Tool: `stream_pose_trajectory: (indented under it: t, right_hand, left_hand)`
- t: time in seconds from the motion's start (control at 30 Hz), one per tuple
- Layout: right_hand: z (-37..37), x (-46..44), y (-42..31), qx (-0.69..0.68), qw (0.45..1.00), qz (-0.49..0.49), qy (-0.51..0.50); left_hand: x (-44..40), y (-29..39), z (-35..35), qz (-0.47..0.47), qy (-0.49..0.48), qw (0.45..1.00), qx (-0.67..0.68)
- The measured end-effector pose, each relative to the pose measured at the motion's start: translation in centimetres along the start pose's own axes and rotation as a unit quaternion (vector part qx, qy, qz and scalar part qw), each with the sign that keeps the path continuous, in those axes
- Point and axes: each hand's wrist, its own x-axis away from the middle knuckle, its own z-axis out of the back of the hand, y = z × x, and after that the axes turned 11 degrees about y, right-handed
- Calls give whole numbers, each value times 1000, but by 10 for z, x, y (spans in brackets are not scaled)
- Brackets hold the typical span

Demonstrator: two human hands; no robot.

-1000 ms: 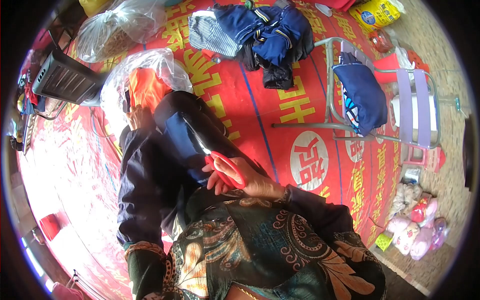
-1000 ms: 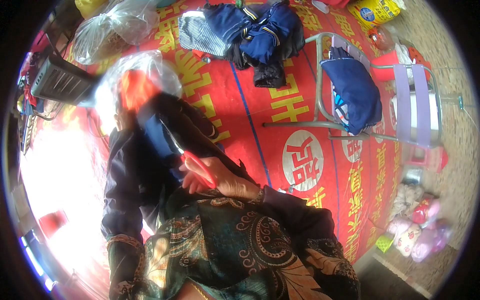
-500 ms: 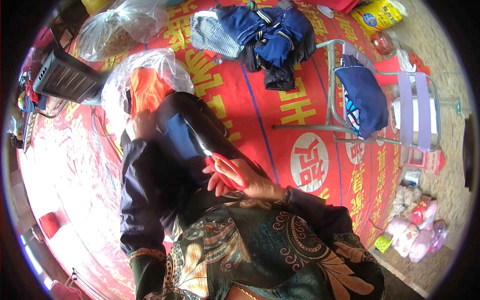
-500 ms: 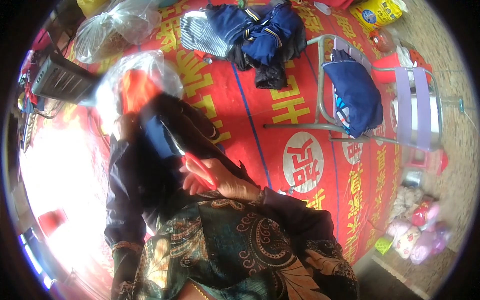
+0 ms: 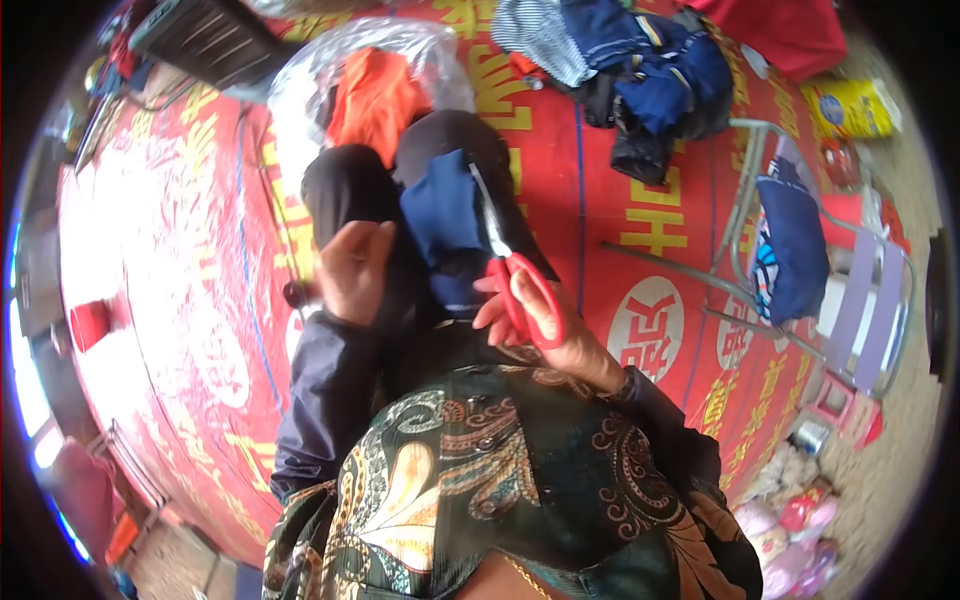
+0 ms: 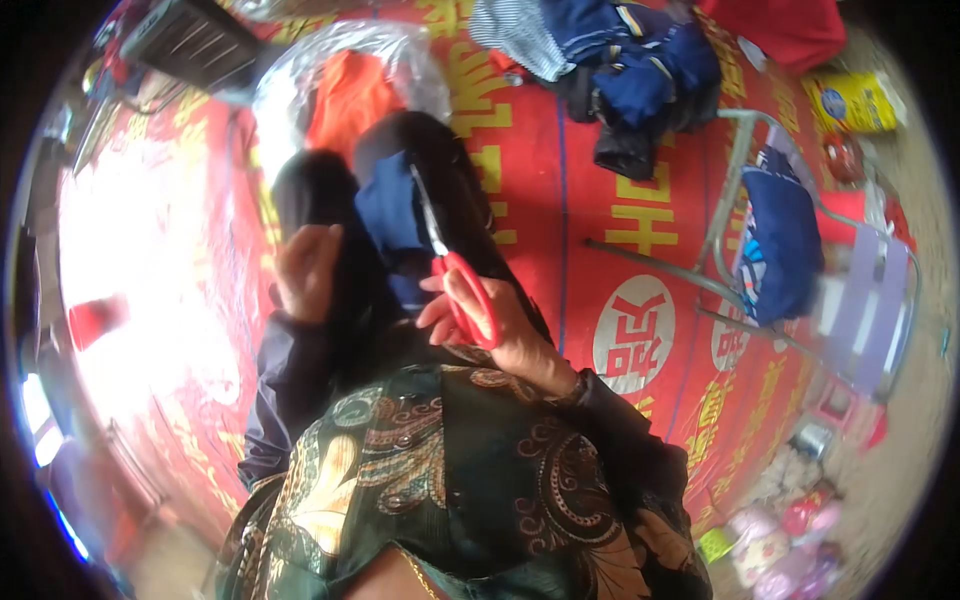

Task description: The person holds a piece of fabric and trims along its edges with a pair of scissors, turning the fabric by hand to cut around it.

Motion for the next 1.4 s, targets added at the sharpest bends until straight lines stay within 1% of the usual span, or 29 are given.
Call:
stream_pose_trajectory:
  t: [0.03, 0.07, 0.1, 0.17, 0.23, 0.27, 0.3, 0.4, 0.43, 0.47, 0.5, 0.57, 0.6, 0.67, 0.8, 0.87, 0.9, 0.97, 1.0, 1.07, 1.1, 1.17, 1.2, 1.3, 1.37, 1.4]
  right_hand:
    - [-1, 0, 0, 10, 1000, 5, 2]
    - [-5, 0, -2, 5, 1000, -4, 2]
    - [-6, 0, -1, 0, 1000, -8, -4]
    - [-10, 3, -6, 14, 1000, 11, -11]
    - [-13, 5, -7, 13, 1000, 7, -9]
    - [-15, 6, -7, 9, 1000, 5, -5]
    - [-15, 8, -8, 10, 1000, 4, -6]
    - [-18, 12, -13, -13, 1000, 11, -4]
    - [-20, 15, -17, -15, 1000, 10, 0]
    - [-21, 17, -20, -18, 1000, 9, 4]
    - [-21, 18, -21, -19, 1000, 9, 3]
    - [-20, 18, -21, -54, 999, 2, -9]
    - [-22, 18, -21, -55, 998, 1, -10]
    - [-22, 18, -22, -48, 999, 17, -18]
    - [-20, 18, -17, -57, 998, 13, -13]
    - [-21, 19, -17, -18, 999, 25, -38]
    - [-20, 19, -16, -19, 999, 25, -38]
    - [-18, 18, -12, -42, 996, 38, -69]
    - [-18, 19, -11, -43, 996, 37, -69]
    - [-17, 20, -11, -73, 992, 26, -98]
    - [-16, 21, -12, -73, 992, 25, -100]
    - [-15, 22, -16, -49, 991, 38, -116]
    - [-15, 21, -16, -49, 991, 38, -116]
    - [-14, 22, -17, -27, 992, 57, -113]
    - [-13, 27, -25, 23, 993, 33, -111]
    - [-12, 30, -26, 23, 993, 33, -110]
  left_hand:
    - [6, 13, 4, 0, -18, 1000, -1]
    - [17, 10, 3, 26, -63, 996, 50]
    - [21, 27, 5, 70, -97, 991, 55]
    - [31, 29, -1, 73, -148, 980, 114]
    - [36, 35, -1, 113, -233, 962, 90]
    - [38, 29, -3, 100, -262, 955, 92]
    - [41, 25, -8, 66, -265, 957, 96]
    - [44, 19, -11, 61, -291, 948, 116]
    - [46, 16, -10, 134, -339, 915, 174]
    - [48, 15, -10, 206, -383, 871, 230]
    - [48, 15, -11, 206, -383, 871, 229]
    - [49, 16, -12, 217, -410, 843, 273]
    - [49, 17, -13, 218, -410, 843, 271]
    - [49, 17, -17, 218, -443, 815, 303]
    - [55, 22, -26, 224, -414, 830, 299]
    - [58, 24, -28, 101, -355, 909, 192]
    - [58, 24, -27, 101, -356, 909, 192]
    - [59, 21, -25, 13, -322, 939, 119]
    - [62, 15, -27, 14, -322, 939, 118]
    - [67, 0, -30, 83, -331, 926, 165]
    - [66, 3, -28, 84, -329, 926, 164]
    - [62, 11, -25, 83, -329, 935, 107]
    - [62, 12, -25, 83, -329, 935, 107]
    - [59, 12, -25, 80, -325, 934, 127]
    - [52, 11, -19, -25, -338, 936, 92]
    - [45, 13, -15, 6, -351, 929, 113]
